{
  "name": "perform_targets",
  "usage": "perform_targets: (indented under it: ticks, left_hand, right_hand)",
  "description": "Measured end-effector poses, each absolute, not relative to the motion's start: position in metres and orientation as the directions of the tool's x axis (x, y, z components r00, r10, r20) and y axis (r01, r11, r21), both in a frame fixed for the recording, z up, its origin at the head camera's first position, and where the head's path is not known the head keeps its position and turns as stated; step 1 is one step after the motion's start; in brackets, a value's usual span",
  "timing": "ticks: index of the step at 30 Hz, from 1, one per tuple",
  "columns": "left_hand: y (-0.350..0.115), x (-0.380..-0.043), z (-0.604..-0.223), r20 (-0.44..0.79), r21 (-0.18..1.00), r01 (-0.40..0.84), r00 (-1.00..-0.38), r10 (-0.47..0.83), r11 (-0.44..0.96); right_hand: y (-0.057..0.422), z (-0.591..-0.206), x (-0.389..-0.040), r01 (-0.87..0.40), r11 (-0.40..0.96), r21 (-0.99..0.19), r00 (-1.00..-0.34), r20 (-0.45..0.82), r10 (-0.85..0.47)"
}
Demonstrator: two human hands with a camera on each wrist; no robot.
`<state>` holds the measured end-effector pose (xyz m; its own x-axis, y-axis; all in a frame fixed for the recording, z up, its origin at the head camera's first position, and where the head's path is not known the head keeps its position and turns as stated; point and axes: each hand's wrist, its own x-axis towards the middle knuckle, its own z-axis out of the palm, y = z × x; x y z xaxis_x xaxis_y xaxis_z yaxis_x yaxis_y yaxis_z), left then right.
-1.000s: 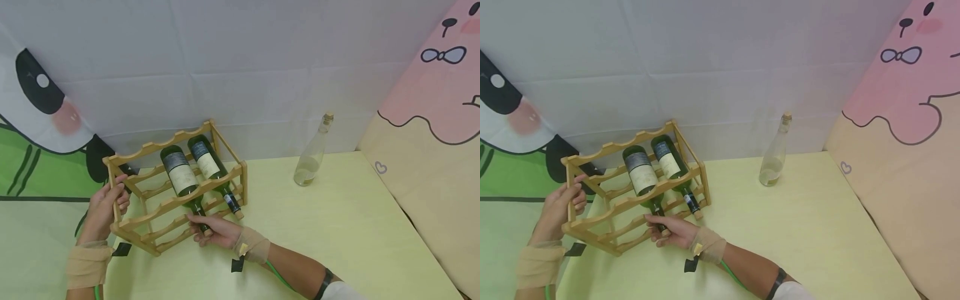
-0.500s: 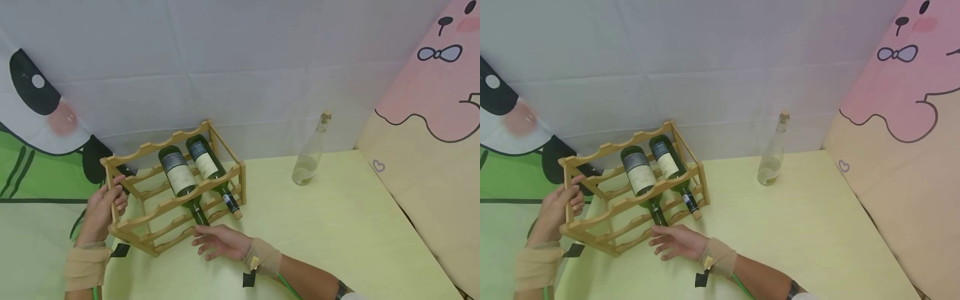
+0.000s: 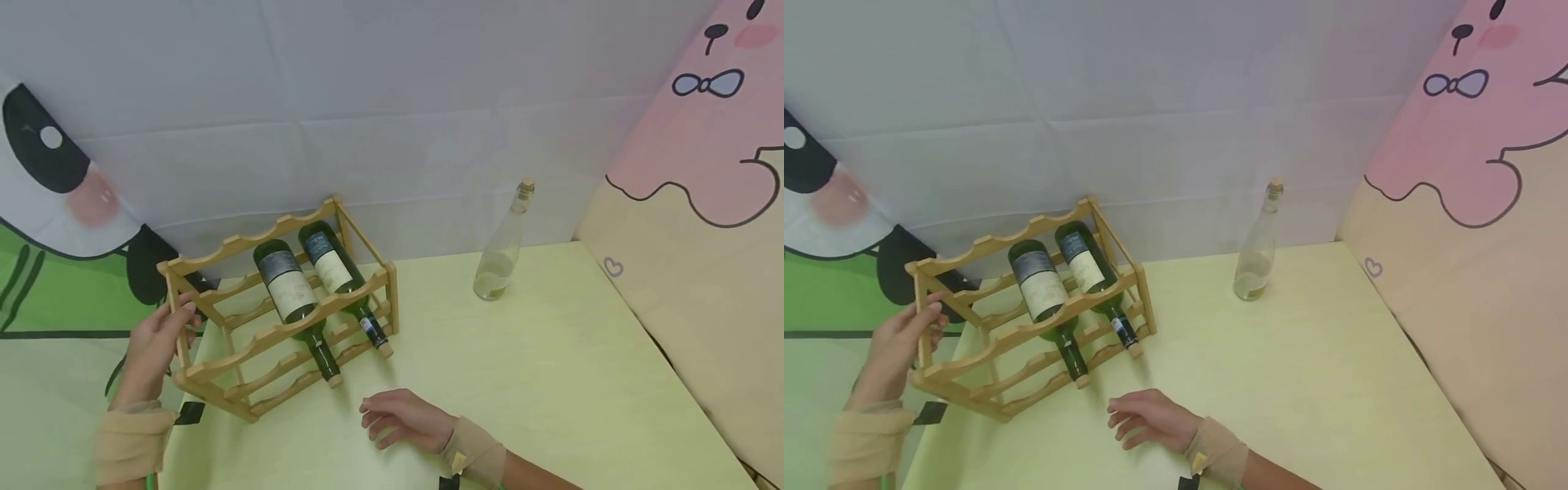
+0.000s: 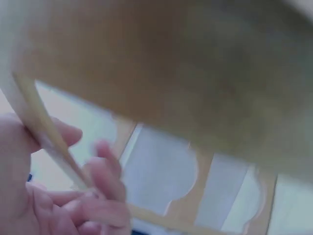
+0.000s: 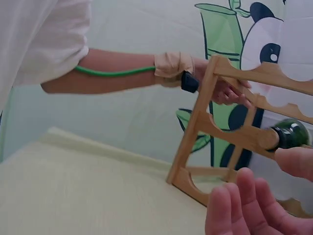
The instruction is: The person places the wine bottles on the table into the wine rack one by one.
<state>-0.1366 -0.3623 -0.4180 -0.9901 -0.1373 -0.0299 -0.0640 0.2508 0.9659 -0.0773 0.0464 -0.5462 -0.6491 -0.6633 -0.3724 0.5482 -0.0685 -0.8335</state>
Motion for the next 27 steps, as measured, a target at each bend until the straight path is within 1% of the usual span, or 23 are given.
perform_targets:
  ticks: [3, 5, 9, 13, 16, 19, 21, 22, 24, 27]
  left_hand:
    - [-0.364, -0.130, -0.415, -0.054, 0.851, -0.145, -0.980, -0.190, 0.504]
    - [-0.363, -0.125, -0.414, -0.056, 0.783, -0.174, -0.976, -0.211, 0.597]
    - [-0.355, -0.113, -0.409, -0.043, 0.759, -0.194, -0.967, -0.249, 0.622]
    - [-0.343, -0.102, -0.403, 0.028, 0.758, -0.176, -0.953, -0.301, 0.628]
    - [-0.335, -0.094, -0.397, 0.103, 0.758, -0.166, -0.925, -0.367, 0.631]
    - [-0.327, -0.086, -0.391, 0.170, 0.745, -0.179, -0.881, -0.442, 0.642]
    - [-0.322, -0.081, -0.387, 0.245, 0.728, -0.150, -0.854, -0.459, 0.669]
    - [-0.319, -0.078, -0.385, 0.296, 0.717, -0.117, -0.841, -0.452, 0.687]
    - [-0.311, -0.075, -0.381, 0.426, 0.685, -0.012, -0.805, -0.413, 0.729]
    - [-0.289, -0.069, -0.371, 0.595, 0.603, 0.155, -0.740, -0.312, 0.782]
  right_hand:
    - [0.066, -0.552, -0.076, 0.532, -0.074, -0.844, -0.680, -0.374, -0.630]
    - [0.081, -0.555, -0.078, 0.515, -0.077, -0.853, -0.705, -0.372, -0.604]
    - [0.110, -0.559, -0.084, 0.480, -0.073, -0.874, -0.754, -0.369, -0.544]
    - [0.137, -0.558, -0.095, 0.439, -0.060, -0.896, -0.804, -0.362, -0.471]
    - [0.157, -0.553, -0.103, 0.401, -0.065, -0.914, -0.850, -0.345, -0.398]
    - [0.177, -0.547, -0.112, 0.369, -0.094, -0.925, -0.891, -0.324, -0.318]
    - [0.189, -0.540, -0.118, 0.346, -0.110, -0.932, -0.913, -0.307, -0.270]
    - [0.195, -0.537, -0.121, 0.332, -0.117, -0.936, -0.922, -0.296, -0.251]
    - [0.207, -0.529, -0.128, 0.301, -0.126, -0.945, -0.939, -0.270, -0.214]
    - [0.222, -0.518, -0.139, 0.247, -0.113, -0.962, -0.960, -0.227, -0.164]
